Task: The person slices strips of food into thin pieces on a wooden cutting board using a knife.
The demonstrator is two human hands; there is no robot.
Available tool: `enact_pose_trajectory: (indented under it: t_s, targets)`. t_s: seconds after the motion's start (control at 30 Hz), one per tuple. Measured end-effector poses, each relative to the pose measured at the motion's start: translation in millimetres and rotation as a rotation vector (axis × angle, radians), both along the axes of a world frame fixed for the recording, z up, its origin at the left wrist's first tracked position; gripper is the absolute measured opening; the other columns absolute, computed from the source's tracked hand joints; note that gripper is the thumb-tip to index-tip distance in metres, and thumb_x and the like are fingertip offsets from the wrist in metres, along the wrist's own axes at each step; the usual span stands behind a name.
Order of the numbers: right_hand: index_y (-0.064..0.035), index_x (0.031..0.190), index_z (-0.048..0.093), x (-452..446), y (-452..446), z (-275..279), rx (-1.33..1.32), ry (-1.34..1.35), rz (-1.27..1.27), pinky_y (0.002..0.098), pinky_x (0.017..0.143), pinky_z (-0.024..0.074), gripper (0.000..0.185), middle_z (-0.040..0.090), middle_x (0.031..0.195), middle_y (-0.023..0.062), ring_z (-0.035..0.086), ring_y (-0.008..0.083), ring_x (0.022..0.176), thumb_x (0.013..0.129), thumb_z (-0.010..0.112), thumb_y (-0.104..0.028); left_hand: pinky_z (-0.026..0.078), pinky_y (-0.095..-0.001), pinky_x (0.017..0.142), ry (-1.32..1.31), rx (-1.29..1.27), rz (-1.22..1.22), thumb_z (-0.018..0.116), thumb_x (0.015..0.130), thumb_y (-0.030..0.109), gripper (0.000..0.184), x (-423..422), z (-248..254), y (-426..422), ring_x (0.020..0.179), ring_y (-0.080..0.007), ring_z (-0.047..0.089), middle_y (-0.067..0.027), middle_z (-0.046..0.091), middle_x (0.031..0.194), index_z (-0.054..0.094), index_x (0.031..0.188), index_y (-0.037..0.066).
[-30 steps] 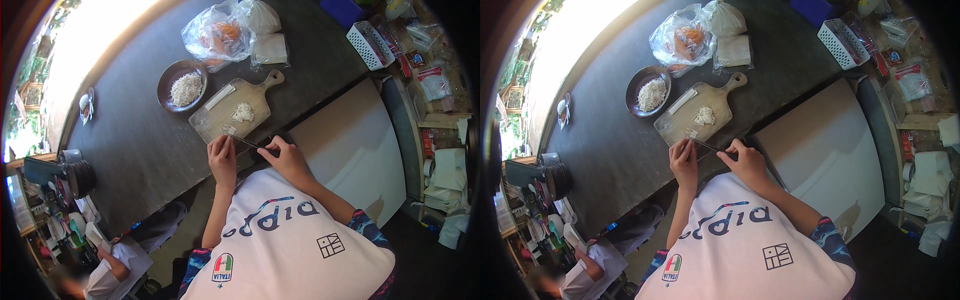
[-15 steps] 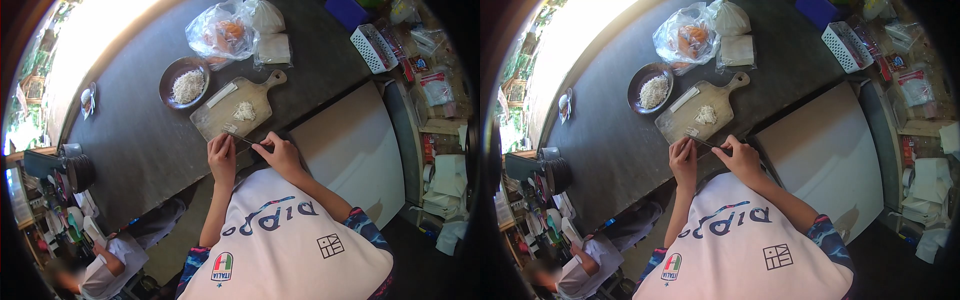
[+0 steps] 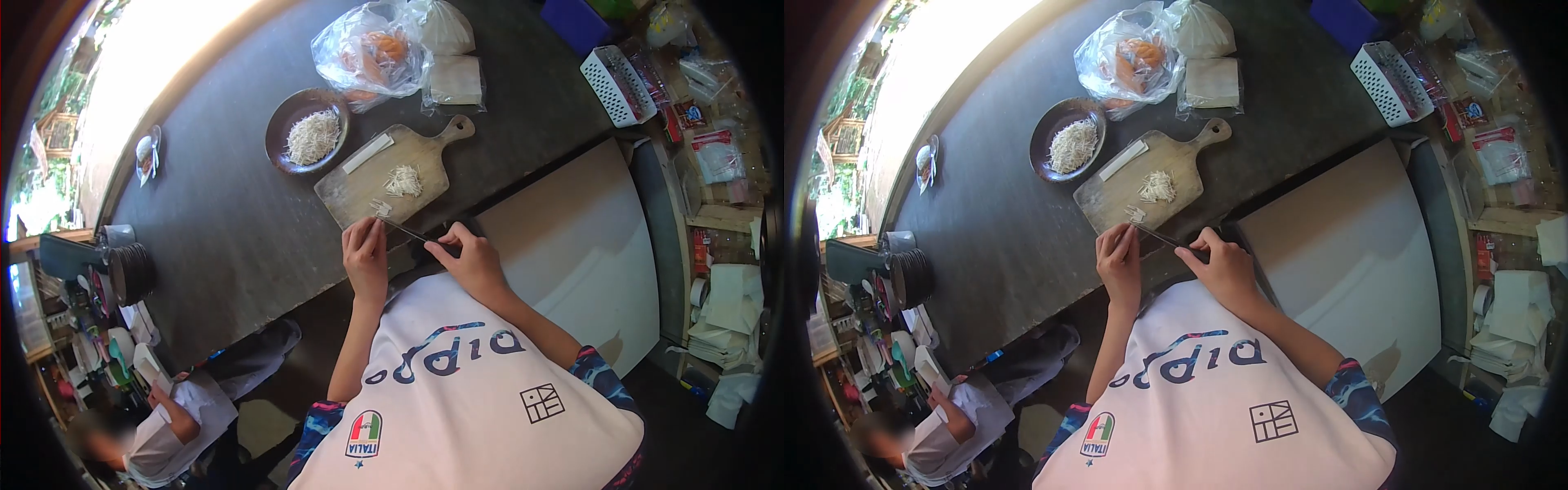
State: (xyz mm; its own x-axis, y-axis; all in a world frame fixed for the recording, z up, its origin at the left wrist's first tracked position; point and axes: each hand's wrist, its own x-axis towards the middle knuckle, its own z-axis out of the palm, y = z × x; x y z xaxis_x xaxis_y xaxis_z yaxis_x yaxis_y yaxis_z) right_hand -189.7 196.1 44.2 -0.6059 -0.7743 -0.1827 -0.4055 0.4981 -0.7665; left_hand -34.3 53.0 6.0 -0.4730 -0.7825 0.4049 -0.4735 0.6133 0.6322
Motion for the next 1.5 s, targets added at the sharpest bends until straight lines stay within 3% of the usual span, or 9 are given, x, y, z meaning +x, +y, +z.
enact_pose_trajectory:
  t_s: [1.5]
  targets:
    - [-0.0073, 0.100, 0.072, -8, -13, 3, 0.065, -0.103, 0.024, 0.0465, 0.077, 0.0611, 0.043, 0.082, 0.093, 0.0132, 0.081, 0.0353, 0.089, 0.097, 0.084, -0.049, 0.059, -0.0422, 0.094, 0.041, 0.025, 0.044, 0.081, 0.095, -0.001, 0.018, -1, 2, 6, 0.110, -0.0317, 0.071, -0.0090, 0.077, 0.115, 0.083, 0.112, 0.001]
